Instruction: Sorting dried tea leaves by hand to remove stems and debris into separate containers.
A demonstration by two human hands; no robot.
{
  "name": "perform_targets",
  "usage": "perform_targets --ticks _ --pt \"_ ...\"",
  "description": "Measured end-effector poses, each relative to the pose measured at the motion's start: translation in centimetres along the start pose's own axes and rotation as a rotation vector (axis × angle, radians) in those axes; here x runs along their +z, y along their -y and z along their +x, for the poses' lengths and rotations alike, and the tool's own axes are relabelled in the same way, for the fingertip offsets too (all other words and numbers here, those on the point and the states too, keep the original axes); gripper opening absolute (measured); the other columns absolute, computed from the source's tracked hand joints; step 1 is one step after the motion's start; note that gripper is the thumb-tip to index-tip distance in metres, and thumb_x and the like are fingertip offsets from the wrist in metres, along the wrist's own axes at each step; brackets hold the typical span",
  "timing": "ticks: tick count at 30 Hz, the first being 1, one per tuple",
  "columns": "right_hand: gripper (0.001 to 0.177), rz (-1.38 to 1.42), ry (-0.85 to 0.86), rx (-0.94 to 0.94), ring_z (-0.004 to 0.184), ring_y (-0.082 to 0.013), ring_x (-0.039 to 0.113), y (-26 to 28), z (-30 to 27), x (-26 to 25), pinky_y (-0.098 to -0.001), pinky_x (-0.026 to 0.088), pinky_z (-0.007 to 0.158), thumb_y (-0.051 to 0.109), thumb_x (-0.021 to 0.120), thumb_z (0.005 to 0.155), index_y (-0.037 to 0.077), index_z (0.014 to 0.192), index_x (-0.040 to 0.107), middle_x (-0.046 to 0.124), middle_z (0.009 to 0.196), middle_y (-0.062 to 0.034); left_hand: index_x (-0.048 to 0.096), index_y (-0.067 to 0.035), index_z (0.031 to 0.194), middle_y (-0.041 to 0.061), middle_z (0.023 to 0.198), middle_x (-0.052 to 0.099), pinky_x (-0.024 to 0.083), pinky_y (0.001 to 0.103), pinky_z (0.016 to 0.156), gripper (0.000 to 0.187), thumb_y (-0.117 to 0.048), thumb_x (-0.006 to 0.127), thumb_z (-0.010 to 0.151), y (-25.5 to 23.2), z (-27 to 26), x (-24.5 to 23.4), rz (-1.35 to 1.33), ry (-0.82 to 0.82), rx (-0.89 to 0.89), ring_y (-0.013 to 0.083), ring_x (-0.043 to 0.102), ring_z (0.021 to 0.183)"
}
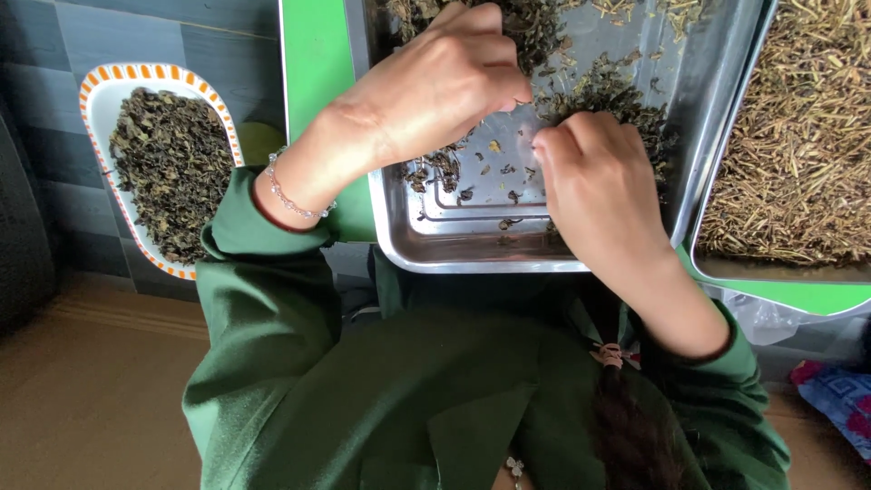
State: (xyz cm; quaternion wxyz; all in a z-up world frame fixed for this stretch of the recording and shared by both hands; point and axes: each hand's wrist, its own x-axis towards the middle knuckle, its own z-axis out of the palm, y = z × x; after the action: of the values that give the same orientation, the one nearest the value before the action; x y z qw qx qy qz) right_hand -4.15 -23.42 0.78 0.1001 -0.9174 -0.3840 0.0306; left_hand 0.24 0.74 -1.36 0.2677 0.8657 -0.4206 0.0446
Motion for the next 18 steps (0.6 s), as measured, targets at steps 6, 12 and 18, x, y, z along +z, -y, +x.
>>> perform_targets --ticks 6,12,18 --pt "0.013 -0.024 -0.035 -0.030 0.082 -0.0277 0.057 -0.1 0.0 0.3 -0.0395 0.048 0.077 0.003 0.071 0.102 0.006 0.093 0.062 0.053 0.086 -0.0074 0.066 -0.007 0.090 0.002 0.079 0.060 0.044 0.037 0.076 0.015 -0.006 0.080 0.096 0.1 0.0 0.2 0.000 0.000 0.017 0.0248 0.048 0.086" --pt "0.012 0.141 -0.022 -0.021 0.087 -0.0271 0.057 -0.5 0.0 -1.0 -0.0420 0.048 0.087 -0.006 0.070 0.099 0.001 0.097 0.060 0.059 0.094 -0.0118 0.074 -0.008 0.093 0.002 0.080 0.064 0.052 0.039 0.085 0.012 -0.011 0.084 0.098 -0.4 0.2 -0.4 -0.126 -0.038 0.019 0.0225 0.048 0.082" --pt "0.019 0.187 -0.297 0.284 0.104 -0.0390 0.056 -4.2 -6.0 -5.0 -0.0483 0.040 0.088 -0.003 0.059 0.131 -0.011 0.117 0.069 0.062 0.110 -0.0246 0.074 -0.013 0.097 0.002 0.086 0.065 0.048 0.038 0.081 0.013 -0.012 0.086 0.101 -1.5 1.4 -1.7 -0.114 -0.071 0.056 0.0225 0.046 0.086"
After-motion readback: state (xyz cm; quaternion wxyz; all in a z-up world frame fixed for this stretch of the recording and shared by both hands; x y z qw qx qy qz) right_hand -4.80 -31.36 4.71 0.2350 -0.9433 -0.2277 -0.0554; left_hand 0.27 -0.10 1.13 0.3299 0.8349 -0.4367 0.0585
